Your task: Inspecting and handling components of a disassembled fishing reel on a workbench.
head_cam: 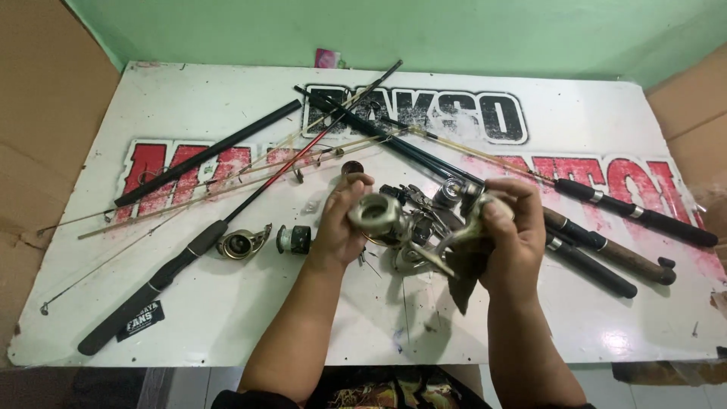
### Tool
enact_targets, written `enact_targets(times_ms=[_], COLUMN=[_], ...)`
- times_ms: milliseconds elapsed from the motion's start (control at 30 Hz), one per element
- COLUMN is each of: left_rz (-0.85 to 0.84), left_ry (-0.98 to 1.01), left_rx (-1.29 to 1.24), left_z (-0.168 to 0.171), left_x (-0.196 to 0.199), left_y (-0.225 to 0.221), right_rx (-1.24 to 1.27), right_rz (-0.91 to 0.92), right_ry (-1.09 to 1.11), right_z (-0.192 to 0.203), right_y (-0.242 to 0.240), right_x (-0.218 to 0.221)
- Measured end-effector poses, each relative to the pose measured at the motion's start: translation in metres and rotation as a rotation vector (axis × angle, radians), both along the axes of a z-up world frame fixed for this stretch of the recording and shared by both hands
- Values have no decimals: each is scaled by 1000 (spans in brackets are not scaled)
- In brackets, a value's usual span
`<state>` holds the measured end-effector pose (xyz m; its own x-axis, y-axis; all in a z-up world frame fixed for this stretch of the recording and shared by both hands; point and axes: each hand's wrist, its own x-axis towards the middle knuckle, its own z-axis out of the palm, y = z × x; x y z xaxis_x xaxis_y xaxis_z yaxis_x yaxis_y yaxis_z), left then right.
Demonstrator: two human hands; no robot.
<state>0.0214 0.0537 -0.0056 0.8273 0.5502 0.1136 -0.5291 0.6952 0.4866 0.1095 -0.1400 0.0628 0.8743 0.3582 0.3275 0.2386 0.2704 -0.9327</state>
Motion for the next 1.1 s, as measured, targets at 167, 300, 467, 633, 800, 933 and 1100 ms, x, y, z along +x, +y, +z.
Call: enact_targets(times_ms=[167,300,467,633,800,933,1100], left_rz=[-171,-182,-126,-113,133,218,180], left_ry=[-86,-93,-155,-64,-65,118,72], left_rx=[137,335,119,230,353,376,-102], left_z=[-21,-21,7,-30,-23,-17,-72], left_x=[3,-2,-14,-2,-3,0,11], left_y=[-10,-21,-35,-26,-18,-13,1], right_rx=[-38,-110,-142,-202,-482,-565,-680], right_rz=[73,264,330,312,335,372,456], right_ry=[-19,-32,28,-8,-69,-146,-339], right_z=[14,20,18,24,10,18,29], right_y=[19,25,34,39,24,22,20], right_x=[-21,-37,-42,-43,-31,-37,-42])
